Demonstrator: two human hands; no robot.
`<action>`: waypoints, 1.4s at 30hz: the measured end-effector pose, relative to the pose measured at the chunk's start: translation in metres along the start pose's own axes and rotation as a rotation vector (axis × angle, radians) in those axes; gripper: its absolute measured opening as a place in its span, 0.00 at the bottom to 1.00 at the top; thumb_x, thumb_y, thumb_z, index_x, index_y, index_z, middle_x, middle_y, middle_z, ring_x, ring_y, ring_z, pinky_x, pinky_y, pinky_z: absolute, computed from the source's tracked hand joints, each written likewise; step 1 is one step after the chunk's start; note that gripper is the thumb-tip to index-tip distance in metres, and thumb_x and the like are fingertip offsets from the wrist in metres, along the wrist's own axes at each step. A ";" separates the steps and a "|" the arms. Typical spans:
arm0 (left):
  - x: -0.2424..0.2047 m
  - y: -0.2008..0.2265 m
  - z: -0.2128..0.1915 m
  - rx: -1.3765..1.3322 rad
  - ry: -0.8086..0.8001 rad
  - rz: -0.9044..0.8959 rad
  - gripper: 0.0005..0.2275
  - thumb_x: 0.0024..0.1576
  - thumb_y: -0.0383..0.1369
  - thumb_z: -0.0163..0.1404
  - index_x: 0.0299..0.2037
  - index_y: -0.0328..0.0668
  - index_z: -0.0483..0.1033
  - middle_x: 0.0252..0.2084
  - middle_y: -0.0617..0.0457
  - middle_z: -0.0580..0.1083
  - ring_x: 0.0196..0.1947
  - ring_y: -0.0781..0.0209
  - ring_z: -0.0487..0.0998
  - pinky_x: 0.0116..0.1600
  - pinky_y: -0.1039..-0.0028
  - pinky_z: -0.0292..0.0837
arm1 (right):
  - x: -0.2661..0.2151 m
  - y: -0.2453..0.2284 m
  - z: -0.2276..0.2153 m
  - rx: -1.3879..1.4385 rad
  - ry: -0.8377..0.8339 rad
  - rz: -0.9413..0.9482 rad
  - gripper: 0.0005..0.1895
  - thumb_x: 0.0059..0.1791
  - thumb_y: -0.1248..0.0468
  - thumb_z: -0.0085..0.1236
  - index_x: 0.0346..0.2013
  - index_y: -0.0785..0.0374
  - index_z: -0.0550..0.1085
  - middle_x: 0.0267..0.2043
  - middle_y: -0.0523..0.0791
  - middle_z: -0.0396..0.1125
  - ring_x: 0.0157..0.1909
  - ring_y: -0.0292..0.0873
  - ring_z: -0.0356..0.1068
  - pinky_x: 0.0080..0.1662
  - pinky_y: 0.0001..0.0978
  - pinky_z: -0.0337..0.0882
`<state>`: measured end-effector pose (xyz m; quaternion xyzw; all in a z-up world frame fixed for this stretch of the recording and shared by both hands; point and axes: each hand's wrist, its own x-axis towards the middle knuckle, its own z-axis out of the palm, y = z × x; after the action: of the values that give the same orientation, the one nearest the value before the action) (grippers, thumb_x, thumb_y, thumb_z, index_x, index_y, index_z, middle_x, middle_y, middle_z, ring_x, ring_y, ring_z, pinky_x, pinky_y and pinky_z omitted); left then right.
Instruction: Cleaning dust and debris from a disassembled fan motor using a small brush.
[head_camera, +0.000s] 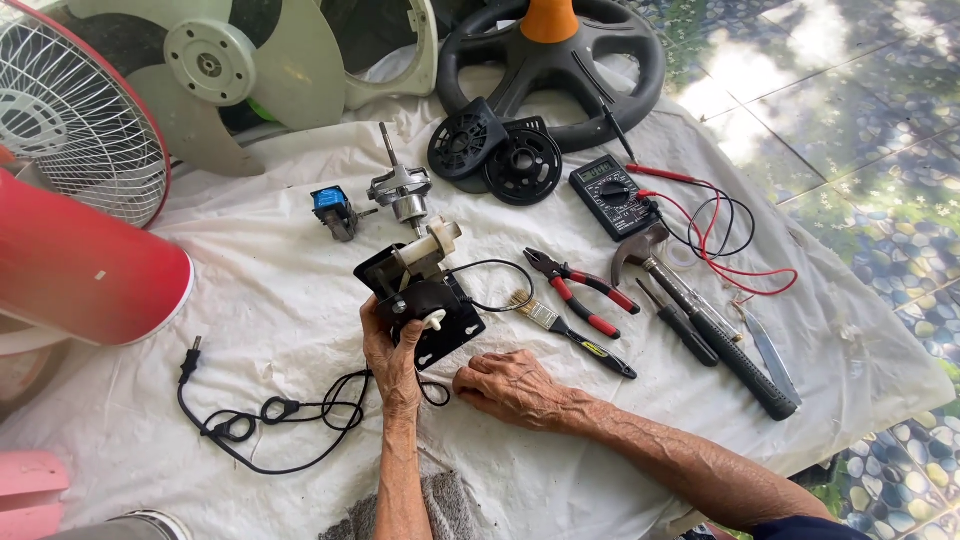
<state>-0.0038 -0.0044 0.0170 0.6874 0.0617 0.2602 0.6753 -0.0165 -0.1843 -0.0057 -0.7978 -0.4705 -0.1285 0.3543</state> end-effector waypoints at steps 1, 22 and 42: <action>0.000 0.002 0.000 -0.010 -0.012 -0.009 0.23 0.55 0.42 0.60 0.60 0.57 0.70 0.47 0.54 0.76 0.52 0.61 0.73 0.62 0.52 0.65 | 0.000 0.001 0.000 0.004 -0.009 -0.006 0.06 0.55 0.57 0.51 0.41 0.54 0.70 0.29 0.44 0.60 0.32 0.49 0.71 0.33 0.41 0.72; -0.005 -0.009 0.007 0.202 0.200 0.222 0.35 0.46 0.41 0.69 0.63 0.49 0.66 0.54 0.45 0.70 0.53 0.52 0.72 0.62 0.59 0.65 | 0.001 -0.004 -0.003 -0.003 -0.003 -0.028 0.06 0.56 0.56 0.50 0.40 0.53 0.69 0.28 0.43 0.59 0.31 0.49 0.70 0.31 0.39 0.72; -0.018 0.033 0.031 0.348 0.183 0.232 0.41 0.45 0.46 0.64 0.65 0.37 0.56 0.59 0.38 0.67 0.53 0.49 0.72 0.54 0.65 0.71 | 0.003 -0.009 -0.003 -0.172 -0.035 -0.149 0.07 0.58 0.64 0.47 0.39 0.64 0.65 0.29 0.47 0.60 0.22 0.45 0.58 0.21 0.39 0.56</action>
<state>-0.0143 -0.0430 0.0455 0.7697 0.0870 0.3828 0.5035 -0.0222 -0.1815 0.0028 -0.7902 -0.5217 -0.1805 0.2661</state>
